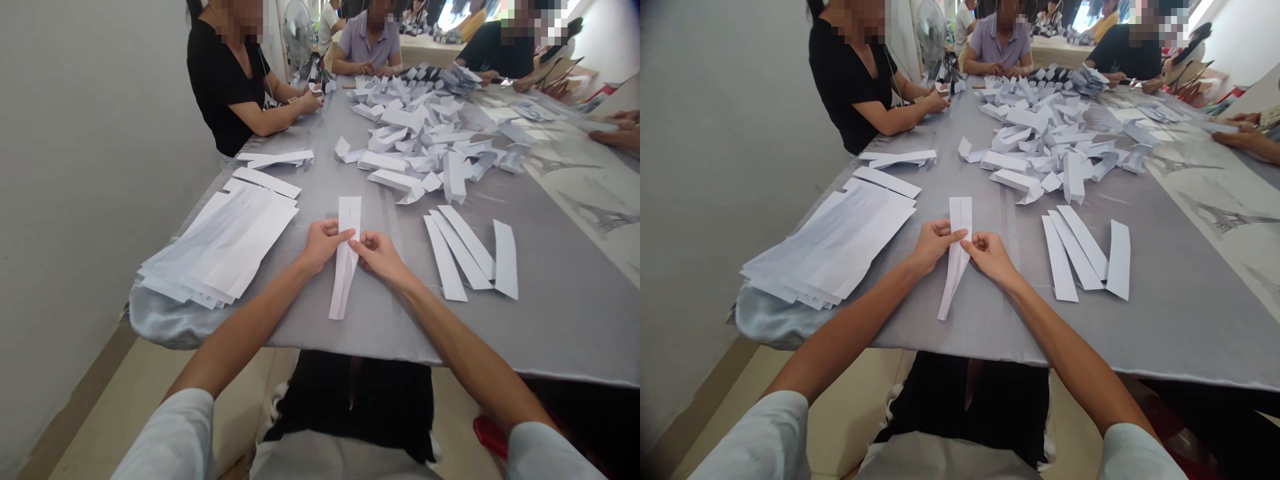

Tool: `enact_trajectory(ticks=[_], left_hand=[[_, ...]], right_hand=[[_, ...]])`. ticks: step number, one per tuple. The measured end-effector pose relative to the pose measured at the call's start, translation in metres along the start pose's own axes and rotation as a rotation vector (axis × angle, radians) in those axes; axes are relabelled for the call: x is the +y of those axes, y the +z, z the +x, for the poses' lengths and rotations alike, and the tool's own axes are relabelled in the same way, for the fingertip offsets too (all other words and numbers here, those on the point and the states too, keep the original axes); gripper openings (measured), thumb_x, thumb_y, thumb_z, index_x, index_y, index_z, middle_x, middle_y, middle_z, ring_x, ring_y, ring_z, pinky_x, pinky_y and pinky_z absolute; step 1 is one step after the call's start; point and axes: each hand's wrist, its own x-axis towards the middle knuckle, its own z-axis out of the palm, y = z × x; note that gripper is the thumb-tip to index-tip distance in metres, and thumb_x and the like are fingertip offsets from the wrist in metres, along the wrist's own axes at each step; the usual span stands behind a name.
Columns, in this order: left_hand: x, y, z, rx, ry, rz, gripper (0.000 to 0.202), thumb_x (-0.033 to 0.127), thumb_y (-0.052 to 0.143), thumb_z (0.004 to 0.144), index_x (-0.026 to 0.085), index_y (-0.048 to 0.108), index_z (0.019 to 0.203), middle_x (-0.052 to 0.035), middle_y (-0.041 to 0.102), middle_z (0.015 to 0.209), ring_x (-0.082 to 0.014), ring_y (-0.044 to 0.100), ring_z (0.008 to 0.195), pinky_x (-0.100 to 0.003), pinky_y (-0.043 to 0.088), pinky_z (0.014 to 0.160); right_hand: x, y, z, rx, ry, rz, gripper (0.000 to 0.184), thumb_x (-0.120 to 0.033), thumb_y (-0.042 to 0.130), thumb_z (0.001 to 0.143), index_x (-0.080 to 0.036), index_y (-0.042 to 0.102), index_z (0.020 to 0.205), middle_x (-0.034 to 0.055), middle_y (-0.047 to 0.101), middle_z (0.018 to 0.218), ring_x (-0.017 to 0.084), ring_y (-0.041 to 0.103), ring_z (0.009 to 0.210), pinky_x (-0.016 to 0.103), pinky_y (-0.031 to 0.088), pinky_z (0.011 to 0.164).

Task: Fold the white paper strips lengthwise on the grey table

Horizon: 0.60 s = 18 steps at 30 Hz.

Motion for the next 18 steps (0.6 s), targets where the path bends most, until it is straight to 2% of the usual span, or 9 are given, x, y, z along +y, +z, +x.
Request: enact_trajectory(ticks=[5,8,11,14,18], left_hand=[[-0.002,-0.001,0.002,0.049,0.046,-0.003,0.045,0.044,0.095,0.067,0.013,0.079,0.096,-0.012,0.081,0.096,-0.0232,0.075,0.082,-0.034,0.059,0.074],[-0.003,-0.003,0.004,0.048,0.025,-0.001,0.049,0.044,0.095,0.068,0.012,0.077,0.101,-0.0117,0.081,0.096,-0.0209,0.074,0.077,-0.031,0.058,0.068],[-0.001,-0.008,0.004,-0.053,-0.095,0.031,0.055,0.046,0.095,0.069,0.011,0.076,0.107,-0.0129,0.08,0.092,-0.0201,0.072,0.069,-0.032,0.058,0.064],[0.004,-0.012,0.003,-0.159,-0.182,0.082,0.056,0.046,0.095,0.069,0.009,0.077,0.107,-0.0152,0.08,0.093,-0.0227,0.074,0.073,-0.035,0.06,0.067],[0.005,-0.012,0.002,-0.147,-0.161,0.104,0.051,0.045,0.095,0.069,0.009,0.079,0.102,-0.016,0.08,0.098,-0.0244,0.075,0.08,-0.034,0.06,0.068]], right_hand=[[-0.005,0.003,-0.004,-0.124,0.141,0.03,0.053,-0.065,0.082,0.08,-0.021,0.054,0.068,-0.0012,0.055,0.057,0.008,0.042,0.046,0.023,0.024,0.041],[-0.004,0.003,-0.003,-0.12,0.153,0.025,0.053,-0.064,0.081,0.08,-0.021,0.055,0.066,-0.0005,0.056,0.057,0.008,0.044,0.046,0.022,0.025,0.04],[0.0,0.0,0.0,-0.085,0.139,0.016,0.053,-0.064,0.082,0.08,-0.021,0.054,0.066,-0.0007,0.055,0.056,0.009,0.044,0.047,0.023,0.026,0.04],[0.002,-0.003,0.002,-0.074,0.108,-0.035,0.053,-0.065,0.078,0.083,-0.022,0.053,0.067,-0.0003,0.055,0.057,0.01,0.044,0.047,0.025,0.027,0.042],[0.002,-0.004,0.002,-0.032,-0.039,-0.243,0.052,-0.064,0.07,0.09,-0.022,0.049,0.066,-0.0007,0.052,0.058,0.011,0.041,0.051,0.027,0.028,0.047]])
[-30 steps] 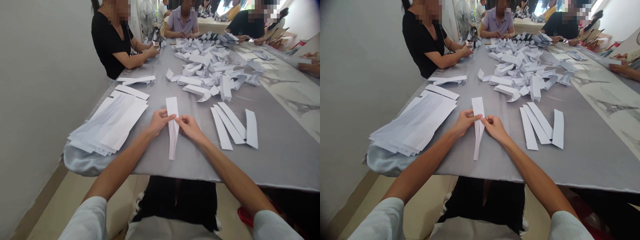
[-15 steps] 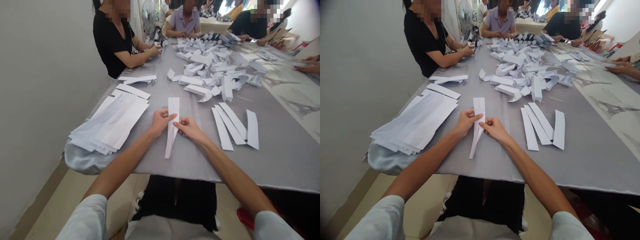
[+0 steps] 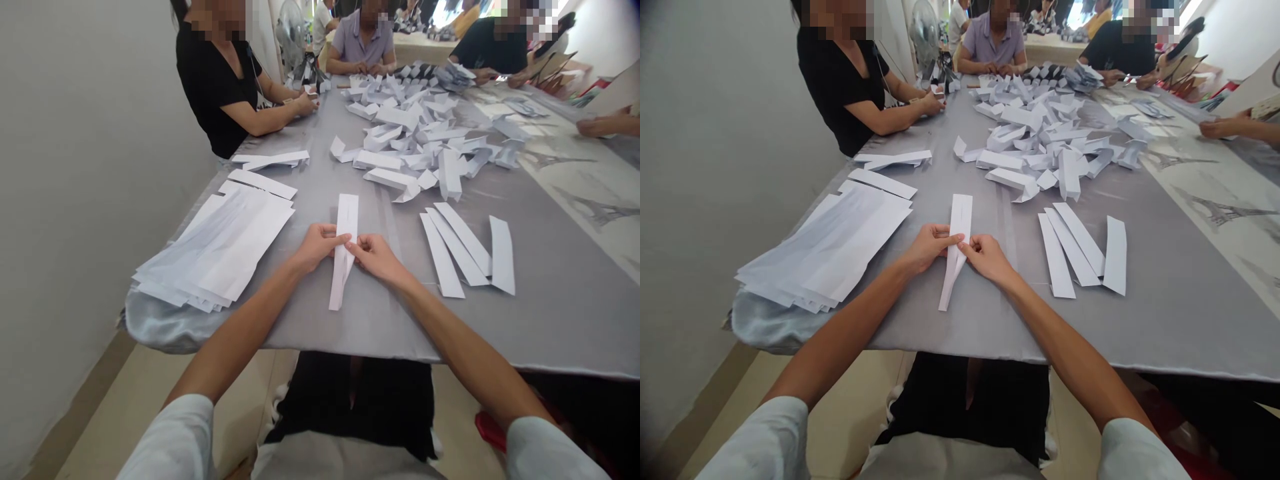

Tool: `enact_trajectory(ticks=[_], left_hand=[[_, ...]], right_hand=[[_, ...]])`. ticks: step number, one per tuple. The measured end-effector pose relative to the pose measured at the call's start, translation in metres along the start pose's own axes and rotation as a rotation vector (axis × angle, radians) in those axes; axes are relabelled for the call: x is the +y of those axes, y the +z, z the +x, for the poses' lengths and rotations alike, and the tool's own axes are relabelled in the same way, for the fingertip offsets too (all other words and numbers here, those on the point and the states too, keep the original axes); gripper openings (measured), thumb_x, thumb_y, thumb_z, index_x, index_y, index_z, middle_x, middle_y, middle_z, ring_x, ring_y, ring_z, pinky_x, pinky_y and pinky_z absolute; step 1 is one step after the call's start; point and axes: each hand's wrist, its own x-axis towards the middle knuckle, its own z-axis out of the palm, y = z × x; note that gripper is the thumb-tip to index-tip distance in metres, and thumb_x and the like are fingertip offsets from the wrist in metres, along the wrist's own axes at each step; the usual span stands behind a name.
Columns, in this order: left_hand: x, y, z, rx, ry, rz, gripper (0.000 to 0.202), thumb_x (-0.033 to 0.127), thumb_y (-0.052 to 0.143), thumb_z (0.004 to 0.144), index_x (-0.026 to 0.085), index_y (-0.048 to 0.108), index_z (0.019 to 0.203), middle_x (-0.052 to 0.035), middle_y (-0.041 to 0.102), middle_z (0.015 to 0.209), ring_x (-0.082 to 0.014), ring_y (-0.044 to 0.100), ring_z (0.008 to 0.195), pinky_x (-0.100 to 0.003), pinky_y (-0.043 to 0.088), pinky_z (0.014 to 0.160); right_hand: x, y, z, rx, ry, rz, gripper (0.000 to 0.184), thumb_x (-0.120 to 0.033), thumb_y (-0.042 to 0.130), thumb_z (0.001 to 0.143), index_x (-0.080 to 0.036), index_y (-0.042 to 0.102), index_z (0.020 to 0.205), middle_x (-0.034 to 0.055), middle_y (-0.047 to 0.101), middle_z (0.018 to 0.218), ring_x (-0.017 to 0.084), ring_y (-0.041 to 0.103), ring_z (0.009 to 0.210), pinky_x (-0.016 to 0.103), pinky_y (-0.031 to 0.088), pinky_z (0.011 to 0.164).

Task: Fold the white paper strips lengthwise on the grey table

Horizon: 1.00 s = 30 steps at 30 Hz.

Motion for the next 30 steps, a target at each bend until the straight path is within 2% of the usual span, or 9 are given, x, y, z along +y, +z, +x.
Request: enact_trajectory(ticks=[3,9,16,22,26,30], left_hand=[[-0.002,0.002,0.001,0.053,0.044,-0.012,0.047,0.045,0.095,0.069,0.01,0.08,0.097,-0.0148,0.081,0.097,-0.0223,0.074,0.077,-0.031,0.058,0.064],[-0.004,0.005,0.002,0.126,0.116,-0.074,0.047,0.044,0.095,0.067,0.011,0.08,0.096,-0.013,0.081,0.093,-0.021,0.073,0.072,-0.033,0.059,0.067],[-0.003,0.009,0.001,0.158,0.121,-0.073,0.045,0.043,0.094,0.067,0.011,0.08,0.096,-0.0139,0.081,0.095,-0.0223,0.074,0.077,-0.033,0.058,0.067],[-0.005,0.008,0.0,0.22,0.181,-0.035,0.038,0.043,0.091,0.072,0.012,0.079,0.091,-0.0118,0.081,0.091,-0.0199,0.072,0.071,-0.03,0.057,0.063],[-0.006,0.007,0.001,0.192,0.167,-0.051,0.042,0.044,0.092,0.073,0.013,0.078,0.097,-0.012,0.081,0.093,-0.0204,0.073,0.072,-0.031,0.059,0.064],[-0.003,0.007,-0.001,0.065,0.027,-0.036,0.052,0.05,0.092,0.074,0.012,0.075,0.105,-0.0125,0.079,0.09,-0.022,0.074,0.073,-0.033,0.061,0.064]], right_hand=[[-0.001,0.001,-0.001,0.073,-0.079,-0.075,0.053,-0.063,0.065,0.093,-0.023,0.045,0.065,-0.0009,0.05,0.059,0.012,0.04,0.055,0.028,0.029,0.051],[-0.003,0.001,-0.003,-0.046,0.021,0.079,0.053,-0.066,0.06,0.095,-0.022,0.051,0.066,0.0013,0.055,0.06,0.013,0.043,0.051,0.029,0.03,0.049],[-0.008,0.003,-0.005,0.107,-0.178,-0.139,0.047,-0.049,0.06,0.096,-0.023,0.039,0.063,-0.0029,0.042,0.059,0.012,0.035,0.057,0.03,0.026,0.055],[-0.004,0.0,-0.003,-0.071,0.003,0.085,0.049,-0.058,0.06,0.097,-0.022,0.051,0.065,-0.0021,0.048,0.056,0.011,0.037,0.05,0.029,0.024,0.049],[-0.001,0.001,-0.001,-0.047,-0.016,0.136,0.048,-0.058,0.066,0.094,-0.022,0.051,0.065,-0.0019,0.051,0.058,0.011,0.037,0.049,0.029,0.023,0.048],[0.003,-0.002,0.004,0.091,-0.041,0.135,0.048,-0.058,0.068,0.093,-0.022,0.051,0.066,-0.0021,0.051,0.059,0.011,0.038,0.051,0.029,0.025,0.049]])
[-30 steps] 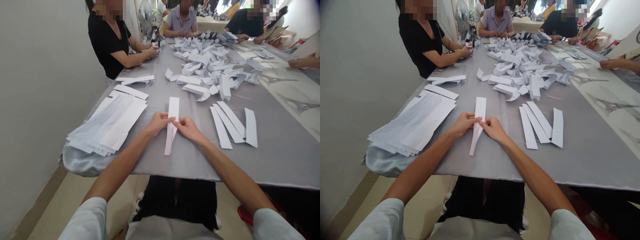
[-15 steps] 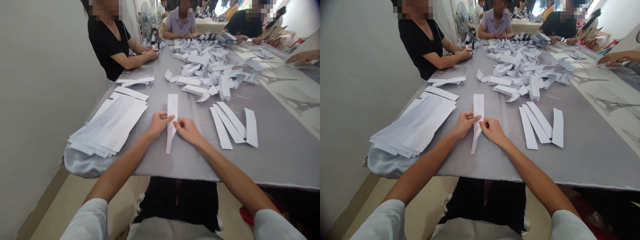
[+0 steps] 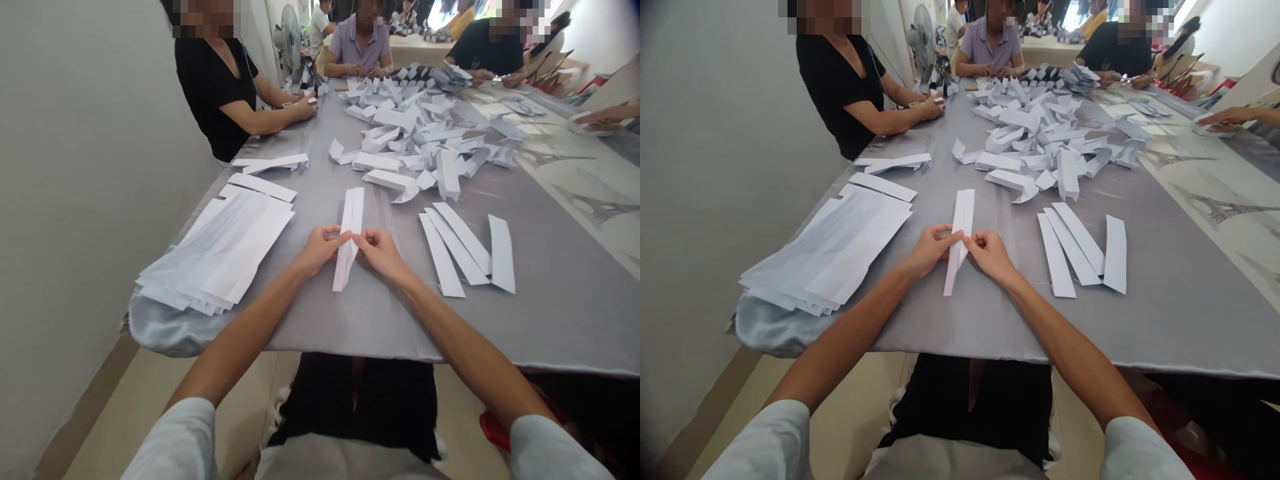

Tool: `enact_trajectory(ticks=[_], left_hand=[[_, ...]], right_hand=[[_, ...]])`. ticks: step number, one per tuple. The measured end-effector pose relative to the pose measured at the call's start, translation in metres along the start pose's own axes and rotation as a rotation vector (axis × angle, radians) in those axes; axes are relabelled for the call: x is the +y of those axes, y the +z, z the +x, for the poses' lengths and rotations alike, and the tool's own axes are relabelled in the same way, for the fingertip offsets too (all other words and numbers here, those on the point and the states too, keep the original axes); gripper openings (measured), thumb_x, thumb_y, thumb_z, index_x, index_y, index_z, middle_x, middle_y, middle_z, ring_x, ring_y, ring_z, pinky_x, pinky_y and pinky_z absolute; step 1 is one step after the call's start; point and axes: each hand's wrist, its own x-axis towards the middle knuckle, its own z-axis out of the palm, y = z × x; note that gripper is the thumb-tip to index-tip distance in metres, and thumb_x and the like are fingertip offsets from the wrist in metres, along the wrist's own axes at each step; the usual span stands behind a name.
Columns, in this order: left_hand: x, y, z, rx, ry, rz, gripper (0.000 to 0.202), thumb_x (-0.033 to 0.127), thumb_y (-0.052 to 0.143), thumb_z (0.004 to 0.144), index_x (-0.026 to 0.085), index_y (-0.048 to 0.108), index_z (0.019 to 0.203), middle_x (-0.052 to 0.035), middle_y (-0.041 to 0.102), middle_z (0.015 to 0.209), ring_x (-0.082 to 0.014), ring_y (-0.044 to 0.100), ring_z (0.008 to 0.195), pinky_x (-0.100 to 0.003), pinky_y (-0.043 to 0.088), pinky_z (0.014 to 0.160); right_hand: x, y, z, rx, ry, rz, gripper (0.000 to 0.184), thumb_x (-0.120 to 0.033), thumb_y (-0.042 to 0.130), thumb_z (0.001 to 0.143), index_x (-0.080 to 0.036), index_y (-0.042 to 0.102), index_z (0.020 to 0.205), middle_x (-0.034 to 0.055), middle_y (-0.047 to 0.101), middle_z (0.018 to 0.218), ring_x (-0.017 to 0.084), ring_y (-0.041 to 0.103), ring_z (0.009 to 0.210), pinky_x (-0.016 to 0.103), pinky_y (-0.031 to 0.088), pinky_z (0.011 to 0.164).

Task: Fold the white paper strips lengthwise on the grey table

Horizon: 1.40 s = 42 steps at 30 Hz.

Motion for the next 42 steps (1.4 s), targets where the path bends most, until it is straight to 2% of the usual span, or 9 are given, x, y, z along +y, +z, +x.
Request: enact_trajectory(ticks=[6,11,18,21,25,29,32,35,42], left_hand=[[0.006,0.002,-0.007,-0.242,-0.148,-0.02,0.055,0.045,0.095,0.072,0.014,0.074,0.112,-0.0122,0.077,0.09,-0.0228,0.074,0.078,-0.039,0.063,0.072],[0.004,-0.001,-0.006,-0.313,-0.181,-0.052,0.059,0.041,0.096,0.071,0.014,0.075,0.119,-0.0115,0.077,0.09,-0.0202,0.072,0.073,-0.038,0.062,0.072],[0.003,-0.007,-0.005,-0.46,-0.205,-0.015,0.065,0.036,0.098,0.067,0.017,0.073,0.124,-0.0154,0.079,0.104,-0.0253,0.077,0.087,-0.04,0.063,0.077],[0.003,-0.002,-0.006,-0.422,-0.175,-0.036,0.064,0.039,0.097,0.07,0.016,0.072,0.124,-0.0164,0.078,0.106,-0.0274,0.077,0.093,-0.043,0.064,0.082],[0.003,0.004,-0.005,-0.281,-0.065,-0.06,0.053,0.057,0.082,0.084,0.012,0.075,0.112,-0.017,0.078,0.103,-0.0266,0.075,0.093,-0.042,0.064,0.079],[0.002,0.005,-0.005,-0.18,-0.03,0.016,0.048,0.056,0.084,0.081,0.011,0.078,0.096,-0.0136,0.078,0.094,-0.0229,0.073,0.084,-0.036,0.063,0.072],[0.001,0.003,-0.005,-0.181,-0.033,0.042,0.044,0.053,0.087,0.077,0.011,0.079,0.092,-0.013,0.078,0.093,-0.0239,0.074,0.087,-0.035,0.062,0.074],[0.002,0.002,-0.005,-0.188,-0.016,0.038,0.047,0.051,0.089,0.076,0.013,0.079,0.101,-0.0134,0.079,0.096,-0.025,0.075,0.088,-0.035,0.063,0.073],[0.0,-0.001,-0.004,-0.192,-0.016,0.039,0.051,0.056,0.086,0.078,0.012,0.08,0.104,-0.0156,0.079,0.101,-0.0266,0.076,0.09,-0.035,0.063,0.07]], right_hand=[[0.005,-0.008,0.008,0.171,-0.031,0.017,0.047,-0.061,0.067,0.091,-0.023,0.051,0.067,-0.0011,0.052,0.059,0.013,0.042,0.053,0.029,0.031,0.049],[0.007,-0.007,0.009,0.201,-0.024,-0.023,0.05,-0.066,0.064,0.091,-0.024,0.051,0.068,0.0007,0.053,0.061,0.014,0.045,0.055,0.028,0.033,0.049],[0.011,-0.008,0.009,0.243,-0.072,-0.1,0.048,-0.065,0.061,0.093,-0.023,0.052,0.071,0.0001,0.053,0.062,0.015,0.045,0.057,0.029,0.035,0.052],[0.013,-0.01,0.011,0.253,-0.097,-0.139,0.047,-0.062,0.06,0.095,-0.023,0.051,0.07,-0.0003,0.053,0.063,0.015,0.046,0.058,0.029,0.036,0.054],[0.013,-0.01,0.011,0.23,-0.134,-0.159,0.044,-0.056,0.059,0.097,-0.023,0.049,0.07,-0.0009,0.053,0.063,0.015,0.047,0.059,0.029,0.037,0.057],[0.007,-0.005,0.005,0.229,-0.149,-0.213,0.043,-0.054,0.058,0.098,-0.023,0.047,0.069,-0.0022,0.049,0.061,0.015,0.043,0.059,0.03,0.035,0.057],[0.003,-0.003,0.001,0.211,-0.154,-0.195,0.041,-0.052,0.054,0.1,-0.023,0.049,0.071,-0.001,0.052,0.065,0.015,0.046,0.061,0.03,0.036,0.058],[0.002,-0.002,0.001,0.21,-0.154,-0.201,0.04,-0.052,0.054,0.101,-0.023,0.05,0.073,-0.0005,0.053,0.068,0.016,0.046,0.063,0.03,0.037,0.059],[0.003,-0.002,0.001,0.226,-0.173,-0.296,0.04,-0.05,0.057,0.099,-0.024,0.045,0.071,-0.0027,0.044,0.063,0.015,0.041,0.061,0.031,0.033,0.059]])
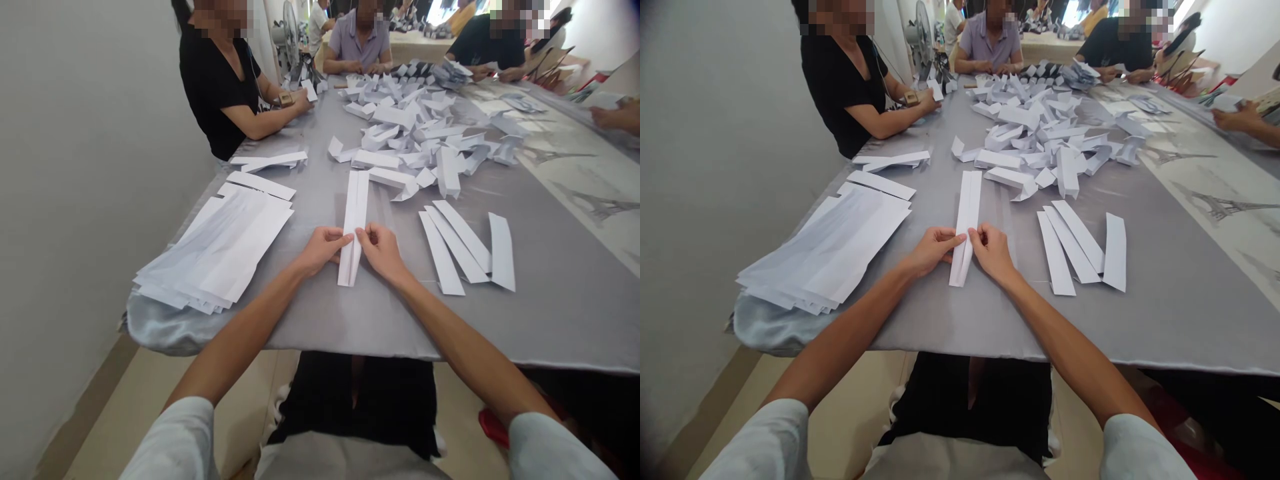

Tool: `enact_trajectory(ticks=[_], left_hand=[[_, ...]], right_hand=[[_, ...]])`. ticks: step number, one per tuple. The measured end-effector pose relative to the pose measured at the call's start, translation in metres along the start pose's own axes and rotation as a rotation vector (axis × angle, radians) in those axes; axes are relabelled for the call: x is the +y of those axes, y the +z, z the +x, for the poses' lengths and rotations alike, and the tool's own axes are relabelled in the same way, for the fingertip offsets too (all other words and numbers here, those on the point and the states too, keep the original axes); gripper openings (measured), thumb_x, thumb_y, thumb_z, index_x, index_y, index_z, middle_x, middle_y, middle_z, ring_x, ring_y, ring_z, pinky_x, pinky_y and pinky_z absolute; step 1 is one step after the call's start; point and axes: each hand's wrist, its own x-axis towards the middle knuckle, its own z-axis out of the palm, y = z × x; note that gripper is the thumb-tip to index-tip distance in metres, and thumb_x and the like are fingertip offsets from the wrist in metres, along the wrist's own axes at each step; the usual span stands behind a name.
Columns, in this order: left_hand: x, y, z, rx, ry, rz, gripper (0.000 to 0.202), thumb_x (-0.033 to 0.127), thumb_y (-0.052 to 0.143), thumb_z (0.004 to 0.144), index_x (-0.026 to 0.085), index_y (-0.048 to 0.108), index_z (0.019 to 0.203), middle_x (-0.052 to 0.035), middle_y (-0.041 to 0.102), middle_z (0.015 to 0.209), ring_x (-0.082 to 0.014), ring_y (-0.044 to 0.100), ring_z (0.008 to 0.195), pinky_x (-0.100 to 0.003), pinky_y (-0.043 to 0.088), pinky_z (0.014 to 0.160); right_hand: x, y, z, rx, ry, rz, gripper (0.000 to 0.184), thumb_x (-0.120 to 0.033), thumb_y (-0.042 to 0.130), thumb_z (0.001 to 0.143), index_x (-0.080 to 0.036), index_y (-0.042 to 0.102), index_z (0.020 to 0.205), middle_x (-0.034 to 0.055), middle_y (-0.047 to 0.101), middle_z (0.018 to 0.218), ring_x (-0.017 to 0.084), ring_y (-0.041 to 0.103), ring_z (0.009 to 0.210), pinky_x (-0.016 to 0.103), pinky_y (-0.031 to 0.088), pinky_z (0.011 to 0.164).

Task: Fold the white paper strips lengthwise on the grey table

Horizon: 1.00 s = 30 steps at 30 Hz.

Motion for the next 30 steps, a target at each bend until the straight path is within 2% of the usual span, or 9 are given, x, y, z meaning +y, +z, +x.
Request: enact_trajectory(ticks=[4,8,12,17,24,27,30], left_hand=[[-0.0001,0.0015,0.0005,0.04,0.021,0.038,0.047,0.052,0.088,0.077,0.013,0.082,0.101,-0.0146,0.08,0.101,-0.0269,0.076,0.09,-0.032,0.061,0.066],[0.0015,0.0023,0.0021,0.135,0.082,0.068,0.045,0.05,0.088,0.076,0.013,0.082,0.101,-0.0141,0.081,0.099,-0.0249,0.075,0.085,-0.029,0.056,0.063],[0.0026,0.0017,0.0018,0.143,0.1,0.039,0.045,0.05,0.089,0.076,0.013,0.083,0.101,-0.0137,0.081,0.098,-0.0244,0.075,0.083,-0.031,0.057,0.065],[0.0024,0.0005,0.0001,0.124,0.054,-0.012,0.045,0.05,0.091,0.074,0.013,0.084,0.097,-0.0155,0.081,0.103,-0.0272,0.076,0.091,-0.036,0.062,0.072],[-0.0018,-0.0019,0.0013,0.082,0.043,-0.031,0.047,0.052,0.09,0.075,0.013,0.084,0.1,-0.017,0.08,0.107,-0.029,0.075,0.098,-0.04,0.065,0.078],[-0.0012,-0.0001,0.0016,0.109,0.053,-0.021,0.047,0.052,0.091,0.074,0.013,0.083,0.098,-0.0164,0.08,0.105,-0.0284,0.076,0.095,-0.037,0.064,0.072],[-0.0006,0.0014,0.0021,0.162,0.071,-0.025,0.047,0.052,0.091,0.073,0.012,0.082,0.093,-0.0162,0.08,0.101,-0.0278,0.076,0.091,-0.035,0.062,0.069]], right_hand=[[-0.0012,0.0011,-0.0017,-0.019,-0.005,0.039,0.042,-0.053,0.058,0.1,-0.024,0.047,0.072,-0.0023,0.046,0.064,0.015,0.042,0.061,0.03,0.033,0.059],[-0.0015,0.0027,-0.0028,-0.098,0.087,0.194,0.049,-0.065,0.053,0.1,-0.024,0.05,0.074,-0.0006,0.052,0.066,0.016,0.048,0.06,0.03,0.038,0.055],[0.0002,0.0047,-0.0038,-0.124,0.13,0.279,0.05,-0.071,0.057,0.096,-0.025,0.05,0.078,-0.0012,0.053,0.066,0.015,0.048,0.056,0.029,0.039,0.052],[0.0021,0.0047,-0.0038,-0.108,0.092,0.237,0.048,-0.068,0.059,0.096,-0.025,0.05,0.078,-0.0002,0.056,0.067,0.015,0.049,0.058,0.029,0.038,0.053],[-0.0063,0.0013,-0.005,-0.024,-0.015,-0.027,0.04,-0.055,0.055,0.101,-0.024,0.051,0.077,0.002,0.06,0.071,0.018,0.053,0.066,0.032,0.04,0.064],[-0.0065,0.0022,-0.0054,-0.019,0.0,-0.008,0.039,-0.052,0.055,0.101,-0.024,0.05,0.075,0.0012,0.058,0.069,0.018,0.052,0.065,0.032,0.039,0.063],[-0.0046,0.0037,-0.0057,-0.071,0.071,0.079,0.042,-0.054,0.054,0.101,-0.024,0.049,0.073,0.001,0.056,0.066,0.018,0.051,0.063,0.032,0.039,0.061]])
